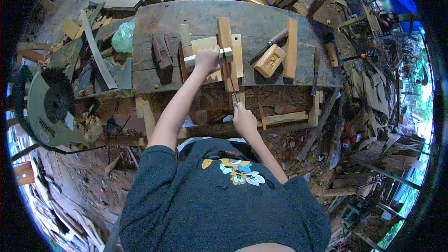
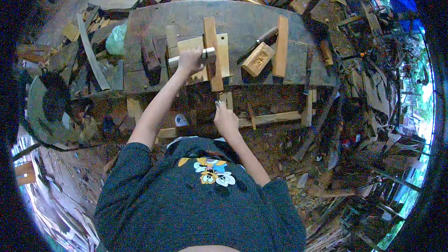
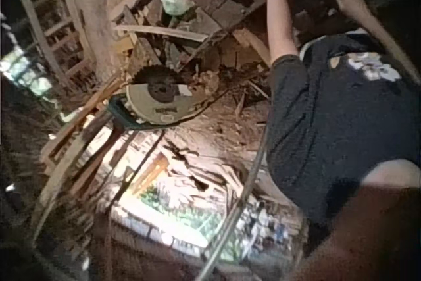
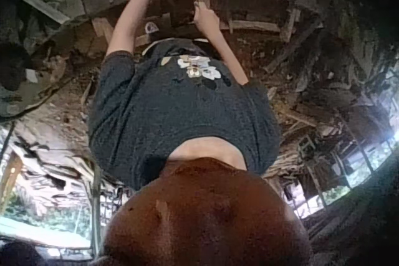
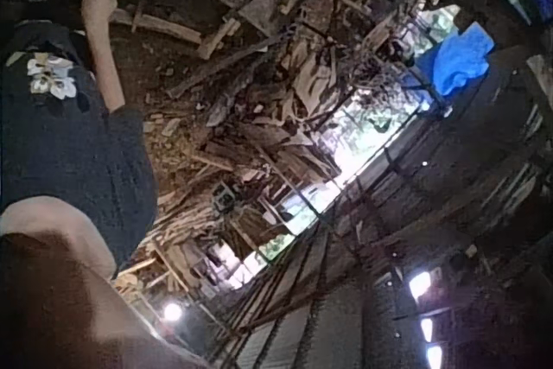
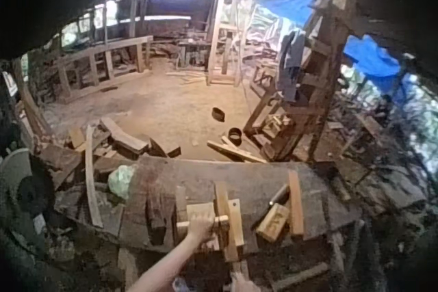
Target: The person shapes a piece of wood with a hand chisel, arranges wooden blocks on the workbench, and cuts into a wooden piece with a handsaw.
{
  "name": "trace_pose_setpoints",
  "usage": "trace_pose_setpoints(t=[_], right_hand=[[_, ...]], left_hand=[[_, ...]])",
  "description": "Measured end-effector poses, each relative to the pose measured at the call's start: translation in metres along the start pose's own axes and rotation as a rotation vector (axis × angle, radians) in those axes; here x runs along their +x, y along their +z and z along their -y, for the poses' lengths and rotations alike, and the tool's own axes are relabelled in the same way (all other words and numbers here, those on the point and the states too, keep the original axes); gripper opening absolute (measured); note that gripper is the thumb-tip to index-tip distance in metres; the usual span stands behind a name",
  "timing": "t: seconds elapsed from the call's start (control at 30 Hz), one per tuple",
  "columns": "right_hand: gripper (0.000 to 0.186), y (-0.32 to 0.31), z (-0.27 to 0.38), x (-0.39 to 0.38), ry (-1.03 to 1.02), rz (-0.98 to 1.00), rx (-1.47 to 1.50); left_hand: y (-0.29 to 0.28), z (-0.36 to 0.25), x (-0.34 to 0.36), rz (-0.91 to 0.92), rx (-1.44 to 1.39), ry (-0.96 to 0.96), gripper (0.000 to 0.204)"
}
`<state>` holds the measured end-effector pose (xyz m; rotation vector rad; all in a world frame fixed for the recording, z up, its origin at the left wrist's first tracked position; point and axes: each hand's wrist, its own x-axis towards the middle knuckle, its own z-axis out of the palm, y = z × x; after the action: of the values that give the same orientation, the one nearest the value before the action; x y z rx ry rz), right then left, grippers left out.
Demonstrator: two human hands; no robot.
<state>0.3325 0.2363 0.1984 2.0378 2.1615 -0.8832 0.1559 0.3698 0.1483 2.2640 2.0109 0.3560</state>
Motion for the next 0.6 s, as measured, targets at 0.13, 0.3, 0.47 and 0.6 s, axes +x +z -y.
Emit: trace_pose_setpoints(t=[0.13, 0.3, 0.47, 0.6], right_hand=[[0.022, 0.002, 0.002, 0.016, -0.021, -0.002, -0.019], [0.023, -0.005, 0.026, 0.088, -0.109, -0.066, 0.092], [0.028, 0.003, 0.021, 0.102, -0.200, -0.084, 0.125], [0.024, 0.002, 0.001, 0.023, -0.024, 0.027, 0.071]], left_hand=[[0.009, 0.011, 0.007, 0.056, -0.095, -0.028, 0.034], [0.001, 0.006, 0.016, 0.233, -0.034, -0.044, 0.030], [0.008, 0.018, 0.029, 0.395, -0.203, -0.024, 0.040], [0.025, 0.032, 0.032, 0.484, -0.157, 0.003, 0.047]])
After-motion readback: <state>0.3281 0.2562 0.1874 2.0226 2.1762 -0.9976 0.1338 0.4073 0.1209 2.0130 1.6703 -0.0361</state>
